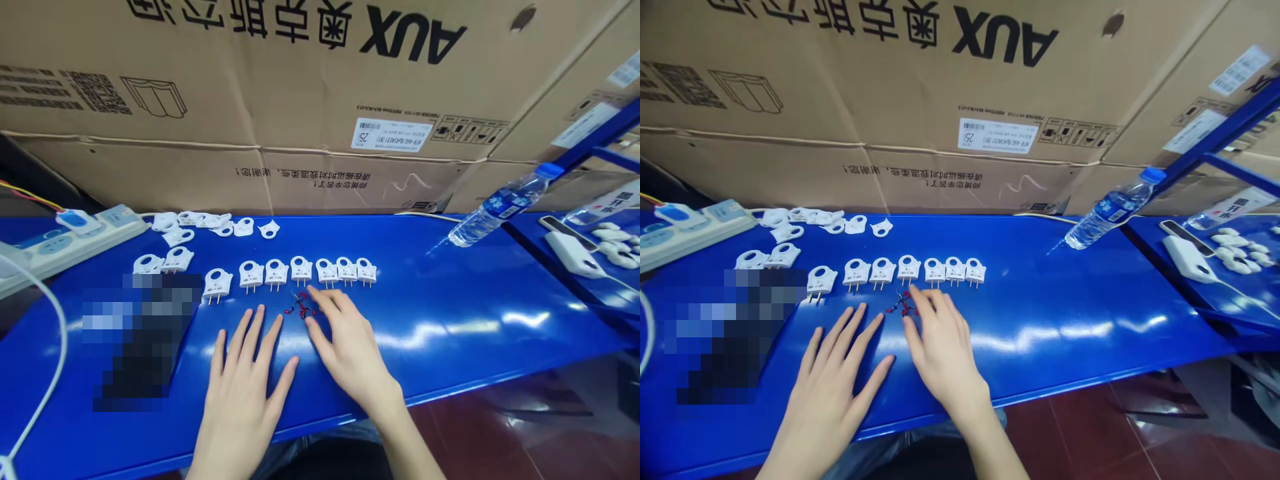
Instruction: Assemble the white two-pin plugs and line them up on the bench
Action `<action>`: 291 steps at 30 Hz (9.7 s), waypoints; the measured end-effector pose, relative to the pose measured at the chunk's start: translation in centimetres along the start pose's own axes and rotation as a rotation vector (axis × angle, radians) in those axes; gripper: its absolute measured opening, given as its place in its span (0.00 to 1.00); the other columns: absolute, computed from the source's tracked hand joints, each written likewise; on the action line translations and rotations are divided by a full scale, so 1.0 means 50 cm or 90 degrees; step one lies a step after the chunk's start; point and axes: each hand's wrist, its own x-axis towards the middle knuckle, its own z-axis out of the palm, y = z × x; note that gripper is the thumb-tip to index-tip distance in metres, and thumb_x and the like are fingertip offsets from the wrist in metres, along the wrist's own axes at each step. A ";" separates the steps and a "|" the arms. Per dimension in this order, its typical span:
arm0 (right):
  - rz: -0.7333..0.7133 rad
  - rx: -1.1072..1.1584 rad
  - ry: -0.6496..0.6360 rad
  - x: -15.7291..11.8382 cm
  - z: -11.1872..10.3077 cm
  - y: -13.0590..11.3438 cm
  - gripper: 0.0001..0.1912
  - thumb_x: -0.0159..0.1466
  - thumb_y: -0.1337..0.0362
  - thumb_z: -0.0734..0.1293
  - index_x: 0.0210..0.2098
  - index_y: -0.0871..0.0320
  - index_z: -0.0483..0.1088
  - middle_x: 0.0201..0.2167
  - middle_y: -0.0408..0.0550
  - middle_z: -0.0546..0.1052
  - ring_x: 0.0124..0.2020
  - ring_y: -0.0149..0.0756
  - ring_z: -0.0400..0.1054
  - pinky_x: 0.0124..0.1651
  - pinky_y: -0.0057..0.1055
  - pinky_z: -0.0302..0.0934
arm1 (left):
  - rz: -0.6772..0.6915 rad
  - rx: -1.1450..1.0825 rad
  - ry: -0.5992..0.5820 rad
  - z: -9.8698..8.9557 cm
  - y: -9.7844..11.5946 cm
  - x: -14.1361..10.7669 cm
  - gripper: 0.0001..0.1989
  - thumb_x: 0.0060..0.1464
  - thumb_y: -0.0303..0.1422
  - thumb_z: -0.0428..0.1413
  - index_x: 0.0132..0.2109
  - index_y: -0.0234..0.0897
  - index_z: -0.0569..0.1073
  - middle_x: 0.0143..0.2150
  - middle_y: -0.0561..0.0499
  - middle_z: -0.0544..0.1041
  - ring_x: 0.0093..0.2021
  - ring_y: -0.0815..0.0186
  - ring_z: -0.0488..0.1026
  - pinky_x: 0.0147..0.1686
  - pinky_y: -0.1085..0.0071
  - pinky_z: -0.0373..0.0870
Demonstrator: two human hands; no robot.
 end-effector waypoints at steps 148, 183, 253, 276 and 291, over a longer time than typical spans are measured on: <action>-0.265 0.178 -0.092 0.055 -0.051 0.068 0.15 0.71 0.58 0.69 0.55 0.54 0.72 0.52 0.52 0.77 0.55 0.42 0.71 0.53 0.41 0.71 | -0.334 -0.476 -0.015 -0.035 0.092 0.043 0.25 0.63 0.49 0.56 0.63 0.47 0.67 0.47 0.49 0.83 0.37 0.62 0.76 0.43 0.62 0.75; -0.290 0.003 -0.140 0.128 -0.139 0.145 0.33 0.64 0.61 0.72 0.67 0.54 0.66 0.60 0.56 0.72 0.60 0.48 0.68 0.60 0.47 0.68 | -0.289 -0.459 -0.040 -0.017 0.075 0.037 0.26 0.64 0.49 0.55 0.65 0.47 0.66 0.48 0.48 0.83 0.37 0.61 0.76 0.42 0.61 0.75; -0.479 -0.022 -0.104 0.080 -0.056 0.101 0.43 0.69 0.41 0.67 0.73 0.58 0.55 0.56 0.55 0.79 0.56 0.50 0.68 0.50 0.45 0.59 | -0.287 -0.469 -0.062 -0.021 0.067 0.036 0.26 0.66 0.49 0.51 0.66 0.47 0.67 0.53 0.45 0.82 0.41 0.60 0.79 0.40 0.63 0.78; -0.467 -0.113 -0.151 0.095 -0.051 0.126 0.13 0.76 0.61 0.62 0.52 0.55 0.76 0.48 0.51 0.79 0.47 0.41 0.69 0.47 0.38 0.65 | -0.418 -0.525 0.007 -0.035 0.085 0.044 0.25 0.67 0.51 0.51 0.65 0.48 0.68 0.61 0.46 0.78 0.57 0.54 0.78 0.53 0.57 0.76; -0.370 0.145 -0.087 0.069 -0.050 0.091 0.10 0.76 0.62 0.62 0.48 0.55 0.75 0.44 0.48 0.82 0.45 0.38 0.73 0.50 0.37 0.70 | -0.298 -0.464 0.000 -0.016 0.066 0.038 0.25 0.63 0.49 0.57 0.63 0.48 0.69 0.53 0.48 0.82 0.36 0.65 0.78 0.39 0.66 0.76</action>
